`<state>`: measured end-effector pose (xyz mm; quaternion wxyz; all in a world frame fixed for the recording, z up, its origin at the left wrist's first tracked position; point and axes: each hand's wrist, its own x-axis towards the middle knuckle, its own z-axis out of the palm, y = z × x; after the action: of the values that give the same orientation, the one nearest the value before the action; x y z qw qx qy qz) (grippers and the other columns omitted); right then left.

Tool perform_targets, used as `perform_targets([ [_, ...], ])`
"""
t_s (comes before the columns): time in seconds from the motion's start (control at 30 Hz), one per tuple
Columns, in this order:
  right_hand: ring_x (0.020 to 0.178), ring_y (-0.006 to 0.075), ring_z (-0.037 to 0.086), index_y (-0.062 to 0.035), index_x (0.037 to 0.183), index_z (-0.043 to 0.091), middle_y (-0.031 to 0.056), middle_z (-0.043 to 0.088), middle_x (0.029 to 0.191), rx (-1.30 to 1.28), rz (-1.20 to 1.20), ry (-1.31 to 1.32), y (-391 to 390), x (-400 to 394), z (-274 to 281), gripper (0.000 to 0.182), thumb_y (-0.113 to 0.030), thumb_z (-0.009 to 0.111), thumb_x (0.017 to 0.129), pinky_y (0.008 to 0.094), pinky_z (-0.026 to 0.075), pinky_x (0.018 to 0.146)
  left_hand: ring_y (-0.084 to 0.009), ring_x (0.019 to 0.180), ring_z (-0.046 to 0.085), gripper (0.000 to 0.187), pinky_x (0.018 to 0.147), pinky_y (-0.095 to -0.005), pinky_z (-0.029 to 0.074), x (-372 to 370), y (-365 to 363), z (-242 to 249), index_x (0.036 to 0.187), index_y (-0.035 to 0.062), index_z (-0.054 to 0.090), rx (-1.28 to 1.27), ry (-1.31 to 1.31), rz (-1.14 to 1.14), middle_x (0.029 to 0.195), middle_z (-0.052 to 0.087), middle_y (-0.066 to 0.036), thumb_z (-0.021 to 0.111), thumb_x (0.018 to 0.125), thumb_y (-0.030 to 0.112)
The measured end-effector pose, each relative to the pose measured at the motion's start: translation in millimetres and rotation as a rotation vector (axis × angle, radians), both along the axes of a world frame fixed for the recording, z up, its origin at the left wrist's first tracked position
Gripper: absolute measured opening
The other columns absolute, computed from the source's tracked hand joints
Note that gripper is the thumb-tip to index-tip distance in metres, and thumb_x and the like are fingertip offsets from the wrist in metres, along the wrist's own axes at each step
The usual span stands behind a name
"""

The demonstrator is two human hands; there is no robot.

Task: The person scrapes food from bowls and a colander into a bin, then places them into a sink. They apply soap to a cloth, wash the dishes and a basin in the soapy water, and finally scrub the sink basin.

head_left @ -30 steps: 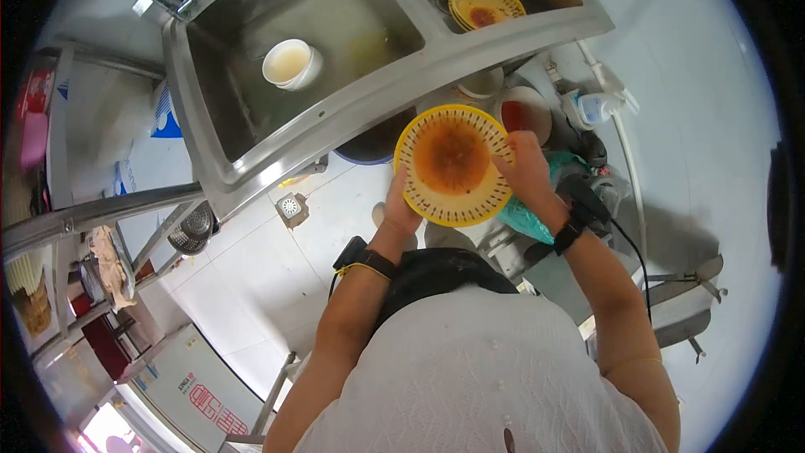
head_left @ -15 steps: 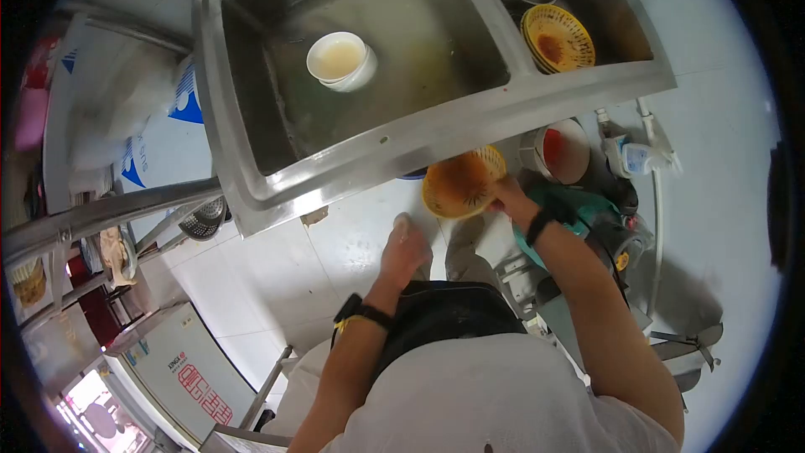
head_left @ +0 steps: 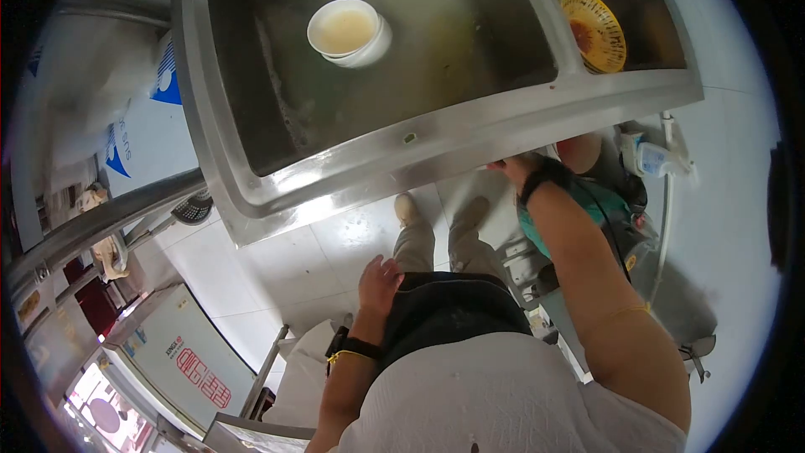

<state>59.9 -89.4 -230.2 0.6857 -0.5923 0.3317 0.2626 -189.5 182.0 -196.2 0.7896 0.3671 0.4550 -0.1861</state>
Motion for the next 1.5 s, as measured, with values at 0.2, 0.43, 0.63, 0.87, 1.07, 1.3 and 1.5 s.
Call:
perform_targets([
  [0.2,0.052,0.0214,0.054,0.0023,0.095,0.047,0.016,0.055,0.08,0.158,-0.204,0.068,-109.5,-75.0,-6.4,0.021,-0.005,0.048,0.075,0.0277,0.047,0.045,-0.023,0.094,0.049,0.031,0.077,-0.0338,0.043,30.9,0.8,10.5,0.115,0.004,0.038,-0.079,0.008,-0.011,0.104,0.049,-0.012,0.041,0.085,0.012],
  [0.43,0.048,0.0198,0.052,0.0029,0.098,0.045,0.0142,0.055,0.08,-0.069,-0.457,-0.329,-171.0,-144.9,165.4,0.026,0.001,0.042,0.072,0.0282,0.044,0.039,-0.0212,0.088,0.047,0.035,0.079,-0.0385,0.042,62.6,2.4,14.8,0.111,0.008,0.041,-0.218,0.03,0.066,0.095,0.048,-0.009,0.049,0.081,0.024],
  [0.63,0.059,0.0183,0.059,0.0027,0.104,0.042,0.0127,0.057,0.084,-0.259,-0.17,-0.624,-138.2,-73.8,313.9,0.031,-0.004,0.041,0.074,0.0226,0.049,0.042,-0.0217,0.085,0.048,0.032,0.08,-0.0375,0.042,71.1,22.4,21.6,0.106,0.0068,0.044,-0.306,-0.087,0.097,0.092,0.05,-0.008,0.053,0.078,0.021],
  [0.87,0.054,0.0218,0.059,0.0003,0.108,0.04,0.0138,0.057,0.083,-0.103,0.407,-0.789,-2.9,95.1,328.6,0.037,-0.002,0.044,0.072,0.0289,0.05,0.04,-0.0228,0.089,0.047,0.036,0.083,-0.0391,0.039,64.1,43.3,31.9,0.11,0.0067,0.042,-0.284,-0.168,0.252,0.095,0.049,-0.009,0.052,0.078,0.021],
  [1.07,0.055,0.0258,0.058,0.0022,0.087,0.049,0.0152,0.056,0.077,-0.8,0.755,-0.908,78.5,220.3,222.8,0.018,-0.004,0.047,0.07,0.0333,0.047,0.039,-0.0261,0.105,0.04,0.043,0.09,-0.0399,0.034,20.4,52.2,32.2,0.12,0.0082,0.034,-0.118,-0.159,0.519,0.112,0.042,-0.012,0.043,0.083,0.026],
  [1.3,0.065,0.0279,0.059,0.0041,0.095,0.05,0.0191,0.055,0.084,-0.839,1.068,-0.381,130.9,251.0,160.0,0.024,-0.006,0.044,0.075,0.0325,0.051,0.056,-0.0242,0.099,0.042,0.035,0.088,-0.0386,0.035,-4.8,14.7,55.6,0.11,0.0062,0.041,-0.08,-0.1,0.853,0.109,0.044,-0.011,0.051,0.08,0.021],
  [1.5,0.09,0.0224,0.053,-0.0027,0.119,0.035,0.0139,0.045,0.11,-0.316,0.887,-0.304,123.8,279.5,125.2,0.046,-0.016,0.05,0.077,0.0323,0.049,0.071,-0.0264,0.1,0.042,0.037,0.088,-0.0392,0.036,51.3,-22.1,65.9,0.114,0.0048,0.037,-0.088,-0.083,0.859,0.112,0.042,-0.014,0.047,0.082,0.02],
])
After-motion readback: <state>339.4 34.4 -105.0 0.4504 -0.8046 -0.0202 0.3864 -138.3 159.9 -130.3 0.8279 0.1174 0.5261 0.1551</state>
